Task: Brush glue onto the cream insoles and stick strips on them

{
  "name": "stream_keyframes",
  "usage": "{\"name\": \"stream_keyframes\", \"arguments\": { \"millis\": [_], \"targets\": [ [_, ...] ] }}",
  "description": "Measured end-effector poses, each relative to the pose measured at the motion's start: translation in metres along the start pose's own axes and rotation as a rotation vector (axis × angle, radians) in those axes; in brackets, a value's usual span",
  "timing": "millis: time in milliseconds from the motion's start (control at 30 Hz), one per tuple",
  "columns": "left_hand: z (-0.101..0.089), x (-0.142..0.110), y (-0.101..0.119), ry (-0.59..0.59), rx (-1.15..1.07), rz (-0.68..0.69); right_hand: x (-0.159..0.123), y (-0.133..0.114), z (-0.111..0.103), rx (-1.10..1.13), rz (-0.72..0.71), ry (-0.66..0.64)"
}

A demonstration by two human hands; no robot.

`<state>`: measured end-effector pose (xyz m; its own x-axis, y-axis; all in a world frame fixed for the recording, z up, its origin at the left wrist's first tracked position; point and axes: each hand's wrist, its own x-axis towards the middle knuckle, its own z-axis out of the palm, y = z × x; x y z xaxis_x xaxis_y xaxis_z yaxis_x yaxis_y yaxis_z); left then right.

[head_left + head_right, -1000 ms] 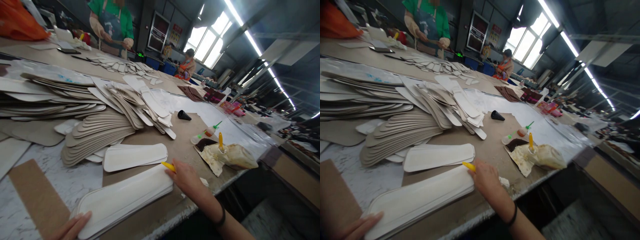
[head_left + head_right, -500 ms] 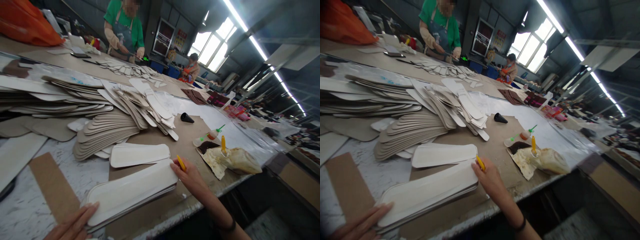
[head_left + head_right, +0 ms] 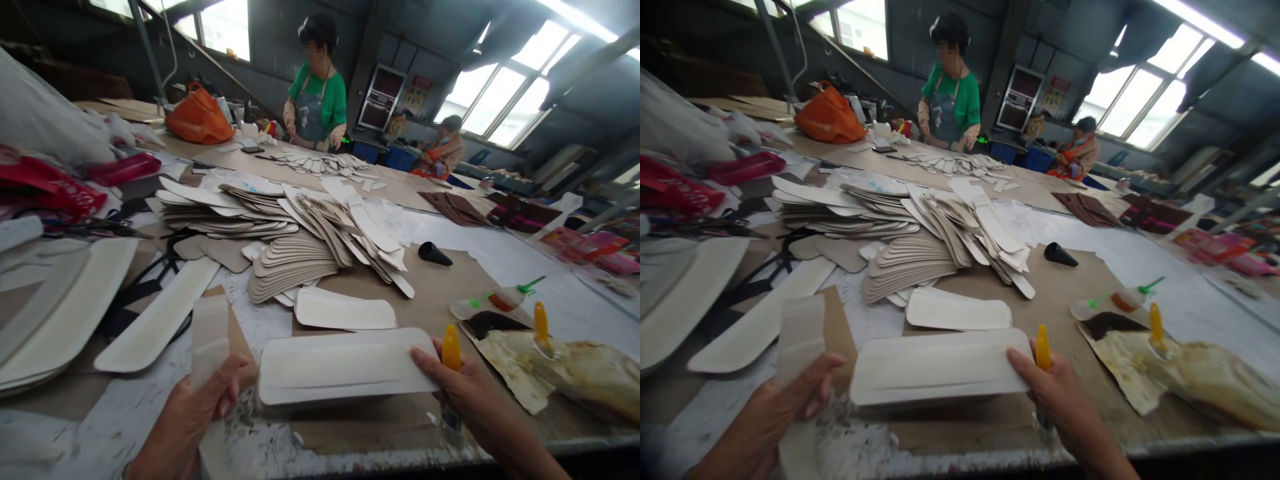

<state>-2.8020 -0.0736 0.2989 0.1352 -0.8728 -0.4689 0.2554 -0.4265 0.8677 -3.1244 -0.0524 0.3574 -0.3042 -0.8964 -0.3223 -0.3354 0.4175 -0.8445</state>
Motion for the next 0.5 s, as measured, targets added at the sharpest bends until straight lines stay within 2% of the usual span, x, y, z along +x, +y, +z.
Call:
{"name": "stream_keyframes", "arguments": {
  "millis": [100, 200, 300, 400, 500],
  "targets": [
    [0.004, -0.01, 0.003, -0.071, -0.051, -0.079, -0.008, -0.006, 0.003, 0.038, 0.01, -0.025],
    [0.002, -0.02, 0.009, -0.241, -0.074, -0.168, -0.016, -0.009, 0.006, 0.099, 0.002, -0.037],
    [-0.004, -0.025, 0.012, -0.404, -0.14, -0.268, -0.024, -0.004, 0.012, 0.308, 0.029, -0.098],
    [-0.008, -0.027, 0.01, -0.447, -0.268, -0.366, -0.028, 0.007, 0.021, 0.547, 0.121, -0.174],
    [-0.006, -0.03, 0.008, -0.422, -0.302, -0.399, -0.027, 0.019, 0.027, 0.629, 0.161, -0.238]
  ]
}}
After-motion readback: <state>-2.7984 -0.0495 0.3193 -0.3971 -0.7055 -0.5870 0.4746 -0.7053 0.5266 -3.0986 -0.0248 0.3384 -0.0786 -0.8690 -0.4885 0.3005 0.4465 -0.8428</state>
